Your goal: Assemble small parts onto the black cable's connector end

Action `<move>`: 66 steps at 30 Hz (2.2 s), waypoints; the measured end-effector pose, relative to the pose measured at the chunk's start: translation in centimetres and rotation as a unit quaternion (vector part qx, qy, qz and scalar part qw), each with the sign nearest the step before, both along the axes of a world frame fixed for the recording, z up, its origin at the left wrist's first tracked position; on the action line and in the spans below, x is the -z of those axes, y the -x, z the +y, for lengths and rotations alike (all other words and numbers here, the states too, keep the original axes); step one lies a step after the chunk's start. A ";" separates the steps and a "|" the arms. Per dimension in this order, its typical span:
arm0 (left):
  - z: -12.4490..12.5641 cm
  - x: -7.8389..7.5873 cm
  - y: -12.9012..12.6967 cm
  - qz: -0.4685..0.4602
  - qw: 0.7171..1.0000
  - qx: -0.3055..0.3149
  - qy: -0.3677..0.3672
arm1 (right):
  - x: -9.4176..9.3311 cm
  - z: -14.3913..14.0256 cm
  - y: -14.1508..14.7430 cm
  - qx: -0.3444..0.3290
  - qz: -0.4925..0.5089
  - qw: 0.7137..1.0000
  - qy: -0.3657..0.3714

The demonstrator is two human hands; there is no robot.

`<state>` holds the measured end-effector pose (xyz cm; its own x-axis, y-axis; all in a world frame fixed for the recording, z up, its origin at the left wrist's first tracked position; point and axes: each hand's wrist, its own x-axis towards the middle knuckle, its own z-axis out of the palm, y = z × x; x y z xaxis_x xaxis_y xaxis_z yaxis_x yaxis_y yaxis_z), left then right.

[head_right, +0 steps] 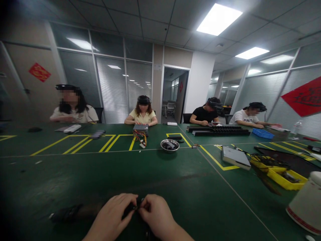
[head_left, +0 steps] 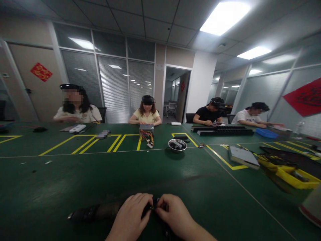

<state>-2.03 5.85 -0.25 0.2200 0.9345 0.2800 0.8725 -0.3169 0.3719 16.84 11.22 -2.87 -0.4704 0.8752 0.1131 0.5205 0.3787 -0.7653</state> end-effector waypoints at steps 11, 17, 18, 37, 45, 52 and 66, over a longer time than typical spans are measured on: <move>-0.2 0.2 0.0 0.004 1.000 0.001 -0.009 | -0.4 -0.3 0.0 0.001 -0.016 1.000 -0.016; -0.1 0.5 0.0 0.006 1.000 0.002 -0.014 | -0.7 -0.3 -0.1 -0.003 -0.014 1.000 -0.017; -0.2 0.5 0.0 0.007 1.000 0.001 -0.013 | -0.7 -0.3 -0.1 -0.003 -0.012 1.000 -0.020; -0.2 0.3 -1.1 0.037 0.998 -0.041 -0.009 | -1.1 -0.3 -0.3 -0.009 -0.014 1.000 -0.006; 0.3 1.6 -0.4 0.019 0.999 -0.034 -0.020 | 0.1 0.3 0.0 -0.004 0.014 1.000 -0.009; 1.0 1.0 -0.8 0.022 0.998 -0.061 -0.006 | 0.1 1.1 0.5 0.017 0.010 1.000 -0.012; 1.3 1.4 -0.3 0.022 0.999 -0.029 -0.011 | 0.6 0.9 0.3 0.019 0.043 0.999 -0.006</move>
